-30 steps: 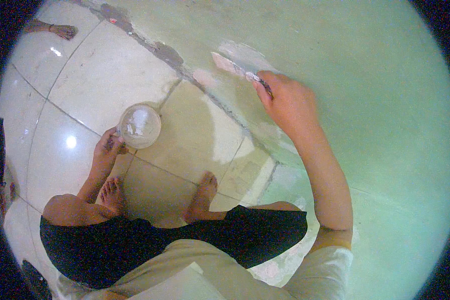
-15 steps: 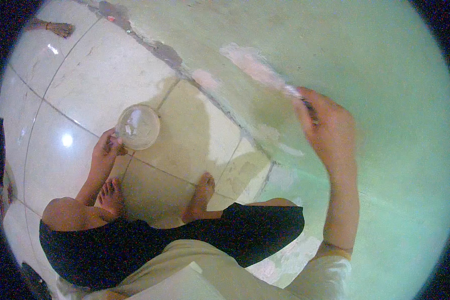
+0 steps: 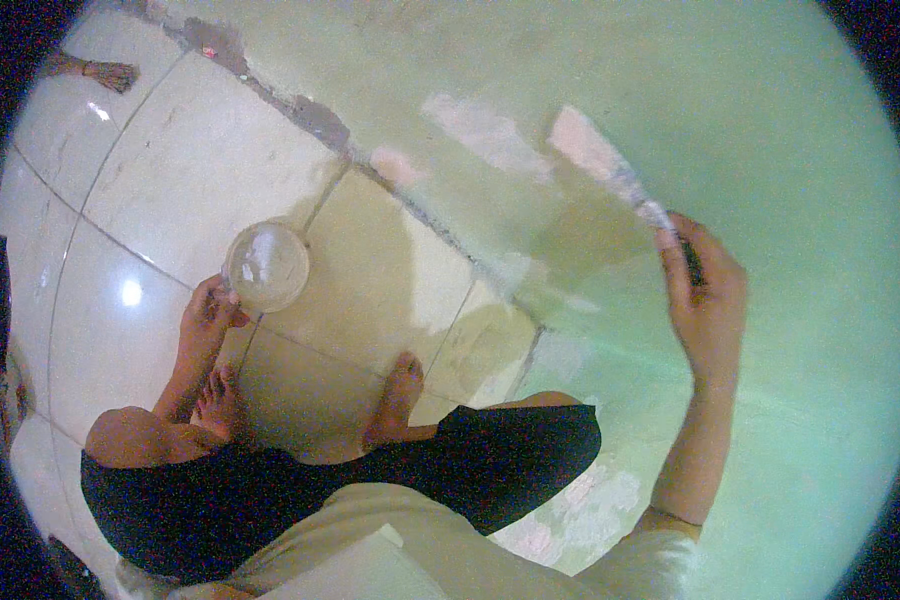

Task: The person patches a crack in a wall by applying a white substance from a container onto the surface using a putty knife.

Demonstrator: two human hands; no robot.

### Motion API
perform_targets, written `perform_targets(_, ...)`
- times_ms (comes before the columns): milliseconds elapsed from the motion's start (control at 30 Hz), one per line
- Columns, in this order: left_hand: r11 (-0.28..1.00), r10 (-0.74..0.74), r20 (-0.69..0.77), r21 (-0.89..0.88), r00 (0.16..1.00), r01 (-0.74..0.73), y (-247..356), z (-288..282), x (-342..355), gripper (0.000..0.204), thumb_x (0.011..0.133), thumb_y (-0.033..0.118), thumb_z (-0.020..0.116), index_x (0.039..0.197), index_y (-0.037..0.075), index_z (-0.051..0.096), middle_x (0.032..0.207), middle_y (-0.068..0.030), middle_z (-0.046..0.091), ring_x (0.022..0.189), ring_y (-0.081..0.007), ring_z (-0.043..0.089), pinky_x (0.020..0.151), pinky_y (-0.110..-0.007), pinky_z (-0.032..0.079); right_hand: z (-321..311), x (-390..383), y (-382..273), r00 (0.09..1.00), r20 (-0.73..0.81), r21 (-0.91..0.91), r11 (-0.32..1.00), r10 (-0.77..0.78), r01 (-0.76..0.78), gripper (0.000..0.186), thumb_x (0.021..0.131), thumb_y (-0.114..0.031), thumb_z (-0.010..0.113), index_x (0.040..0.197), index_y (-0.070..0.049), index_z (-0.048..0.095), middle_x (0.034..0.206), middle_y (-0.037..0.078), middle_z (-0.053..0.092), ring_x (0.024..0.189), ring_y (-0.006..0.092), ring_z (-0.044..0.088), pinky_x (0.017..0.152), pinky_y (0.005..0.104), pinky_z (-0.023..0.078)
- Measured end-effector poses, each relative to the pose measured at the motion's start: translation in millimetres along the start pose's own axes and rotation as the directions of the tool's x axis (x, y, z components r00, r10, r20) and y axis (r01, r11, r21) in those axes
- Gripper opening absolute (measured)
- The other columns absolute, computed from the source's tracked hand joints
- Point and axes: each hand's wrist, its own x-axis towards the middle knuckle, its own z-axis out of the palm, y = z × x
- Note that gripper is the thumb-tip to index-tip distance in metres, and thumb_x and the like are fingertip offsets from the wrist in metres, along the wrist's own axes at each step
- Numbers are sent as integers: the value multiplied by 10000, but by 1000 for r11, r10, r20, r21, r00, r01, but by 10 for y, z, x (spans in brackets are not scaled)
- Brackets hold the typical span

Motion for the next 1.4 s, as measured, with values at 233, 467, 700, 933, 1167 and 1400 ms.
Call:
perform_targets(233,999,-34,6,19,999,34,22,8,-18,432,937,149,628,1297,-27,468,931,-101,605,765,-181,654,698,-308,567,899,43,268,981,-175,141,988,85,-60,218,935,-262,632,911,-45,638,646,57,595,538,139,532,509,294,420)
perform_targets(467,1000,-7,5,23,1000,7,-82,-14,-28,397,958,179,597,1295,16,462,960,-93,592,767,-200,653,703,-321,570,999,-314,882,944,-240,204,963,226,-178,253,961,-259,618,897,-14,625,639,-31,510,579,47,432,522,202,343)
perform_targets(700,1000,-7,-2,-12,1000,7,-10,23,-29,362,947,145,612,1248,-13,488,894,-63,565,740,-158,631,692,-292,557,985,-428,839,975,-196,291,956,105,-45,251,934,-285,639,922,-35,633,625,32,536,557,90,469,510,259,382)
perform_targets(933,1000,-5,3,24,1000,5,-1,43,-26,365,946,147,615,1253,-6,490,912,-73,584,743,-154,628,679,-286,541,1199,-9,495,969,-158,322,938,188,-130,289,933,-319,641,899,-32,630,623,48,523,548,100,460,504,266,376)
perform_targets(1167,1000,-20,9,-8,1000,20,52,63,-48,366,943,149,620,1249,-7,493,916,-76,591,744,-152,629,674,-284,542,1005,-455,1047,947,-217,239,954,236,-183,285,950,-305,618,919,-21,636,616,23,513,549,93,449,506,271,378)
perform_targets(1400,1000,4,3,-18,1000,-4,5,35,-30,356,942,132,619,1242,-14,494,911,-54,567,741,-149,627,679,-274,550,729,-833,686,973,-133,386,914,189,-125,215,985,-212,547,1059,-19,604,751,47,519,662,133,487,604,265,405)
